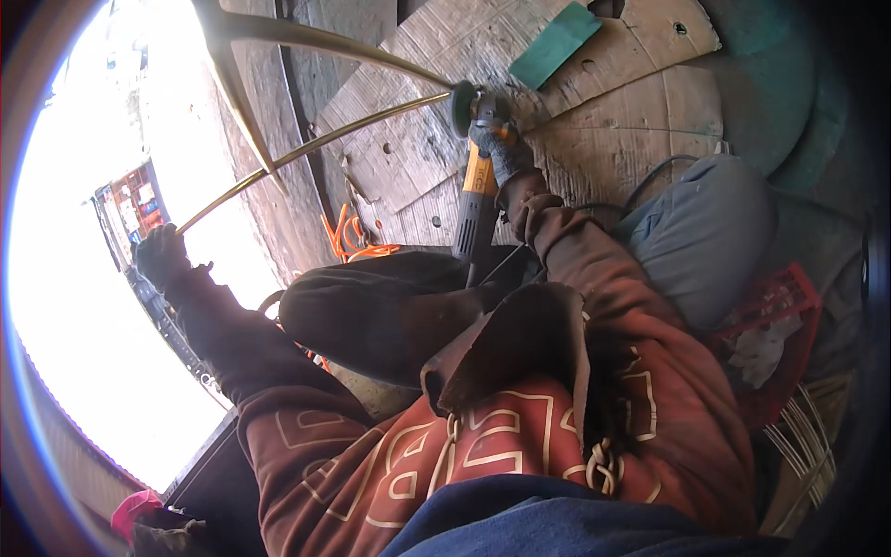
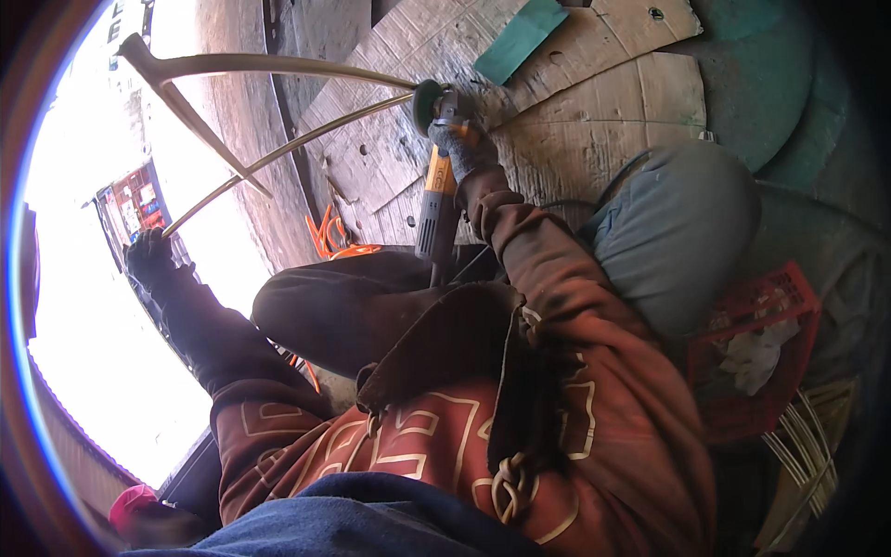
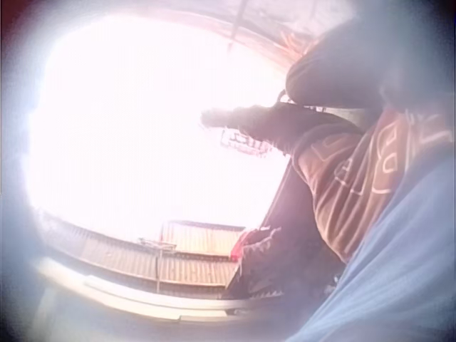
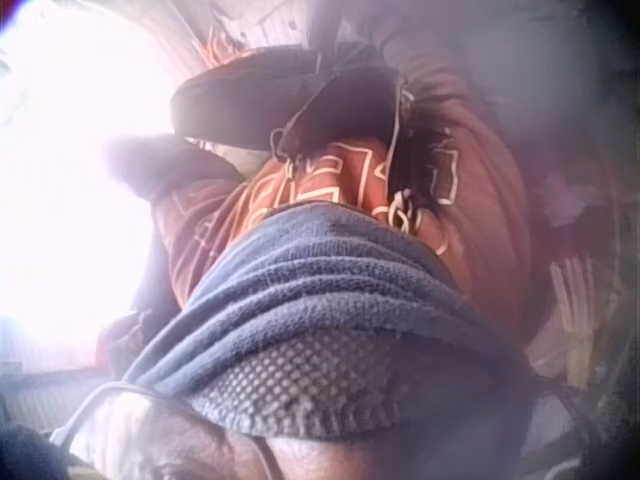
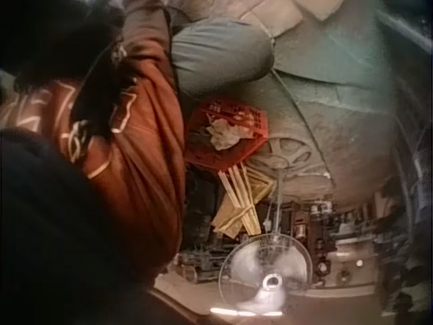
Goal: The person uses an angle grinder to smooth the edges and joints of a metal frame, moving the rotating disc along the material while holding the frame by hand.
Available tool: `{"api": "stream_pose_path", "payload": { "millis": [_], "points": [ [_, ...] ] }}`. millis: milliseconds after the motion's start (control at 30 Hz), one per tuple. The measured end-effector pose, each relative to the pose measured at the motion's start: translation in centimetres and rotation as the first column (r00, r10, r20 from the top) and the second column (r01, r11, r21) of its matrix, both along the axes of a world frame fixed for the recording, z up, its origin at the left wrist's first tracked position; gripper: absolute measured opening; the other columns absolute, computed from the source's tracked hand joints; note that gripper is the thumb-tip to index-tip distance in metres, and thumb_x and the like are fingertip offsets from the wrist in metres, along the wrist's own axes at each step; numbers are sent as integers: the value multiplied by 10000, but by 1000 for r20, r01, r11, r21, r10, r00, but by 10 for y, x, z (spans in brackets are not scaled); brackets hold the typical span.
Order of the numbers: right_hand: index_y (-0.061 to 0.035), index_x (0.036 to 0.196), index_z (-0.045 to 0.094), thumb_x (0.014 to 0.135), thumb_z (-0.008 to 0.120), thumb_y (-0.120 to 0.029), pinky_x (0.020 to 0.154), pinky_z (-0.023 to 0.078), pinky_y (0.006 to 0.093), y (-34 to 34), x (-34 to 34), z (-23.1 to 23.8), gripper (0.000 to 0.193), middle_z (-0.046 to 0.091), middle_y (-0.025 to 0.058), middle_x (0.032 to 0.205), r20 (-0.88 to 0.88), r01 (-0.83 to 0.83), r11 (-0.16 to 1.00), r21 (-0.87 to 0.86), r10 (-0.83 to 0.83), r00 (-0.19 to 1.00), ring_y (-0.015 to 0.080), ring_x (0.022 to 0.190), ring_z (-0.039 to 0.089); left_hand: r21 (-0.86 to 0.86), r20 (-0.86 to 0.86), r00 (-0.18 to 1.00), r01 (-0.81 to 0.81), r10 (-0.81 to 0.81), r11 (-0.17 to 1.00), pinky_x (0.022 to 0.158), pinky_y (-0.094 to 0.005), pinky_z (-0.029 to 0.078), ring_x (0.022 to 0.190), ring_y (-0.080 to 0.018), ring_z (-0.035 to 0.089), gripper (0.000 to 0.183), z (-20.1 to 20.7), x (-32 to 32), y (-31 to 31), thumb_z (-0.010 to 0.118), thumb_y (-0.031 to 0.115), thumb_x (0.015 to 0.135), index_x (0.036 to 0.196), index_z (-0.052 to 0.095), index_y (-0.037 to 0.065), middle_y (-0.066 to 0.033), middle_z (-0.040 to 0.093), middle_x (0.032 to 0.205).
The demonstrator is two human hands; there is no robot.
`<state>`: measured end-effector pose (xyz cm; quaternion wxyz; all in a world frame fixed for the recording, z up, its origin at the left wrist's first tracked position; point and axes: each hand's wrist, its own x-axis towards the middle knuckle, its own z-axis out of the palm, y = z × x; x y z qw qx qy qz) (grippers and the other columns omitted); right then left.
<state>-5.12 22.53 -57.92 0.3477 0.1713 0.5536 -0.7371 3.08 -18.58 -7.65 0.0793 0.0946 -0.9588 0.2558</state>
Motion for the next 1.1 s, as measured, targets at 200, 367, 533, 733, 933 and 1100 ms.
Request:
{"api": "stream_pose_path", "payload": {
  "millis": [200, 367, 533, 733, 933, 1100],
  "points": [
    [-115, 1087, 604, 827, 573, -355, 765, 487, 344, 1, -10, 3, 355, 631, 106, 968, -312, -124, 911, 393, 259, 914, 220, 929, 604, 490, -196, 843, -359, 501, 795, 609, -300, 463, 643, -170, 574, 91, -20, -24, 6, 650, 105, 657, 703, 572, 114, -11, 577, 678],
    [-115, 1081, 608, 825, 575, -354, 768, 487, 343, 14, 3, 41, 352, 632, 106, 972, -32, -55, 995, 87, 58, 998, 218, 931, 604, -312, 207, 978, 100, -36, 945, 639, -303, 472, 670, -166, 591, 90, 4, 28, -53, 640, 123, 665, 732, 586, 150, 5, 588, 701],
    [-115, 1076, 613, 824, 578, -354, 771, 487, 342, 26, -8, 38, 349, 632, 105, 976, 29, -10, 996, 83, 8, 1000, 216, 933, 603, -198, 139, 987, -51, 79, 979, 649, -303, 480, 678, -157, 600, 69, -12, 3, -36, 637, 147, 679, 711, 582, 172, 18, 587, 723],
    [-114, 1069, 617, 823, 581, -354, 774, 486, 341, 12, -16, 40, 345, 633, 104, 981, -9, 24, 997, 69, -23, 1000, 214, 936, 602, -624, 425, 897, 191, 124, 758, 648, -296, 478, 682, -136, 599, 36, -12, -44, 30, 614, 162, 709, 710, 583, 180, 22, 590, 734],
    [-114, 1062, 622, 821, 584, -353, 777, 486, 339, 17, -18, 43, 342, 633, 103, 986, 30, -1, 999, 43, 0, 1000, 211, 938, 602, -277, 201, 975, -36, 95, 960, 665, -286, 472, 711, -133, 596, 36, -9, 26, -72, 592, 143, 719, 747, 585, 166, 20, 592, 747],
    [-114, 1057, 627, 820, 586, -353, 780, 485, 338, 10, -17, 52, 339, 634, 102, 991, 22, 29, 999, 24, -29, 999, 209, 940, 601, -386, 201, 971, -44, 131, 922, 626, -301, 470, 670, -157, 594, 45, -17, 3, -42, 601, 149, 707, 745, 579, 144, 5, 583, 716]
  ]
}}
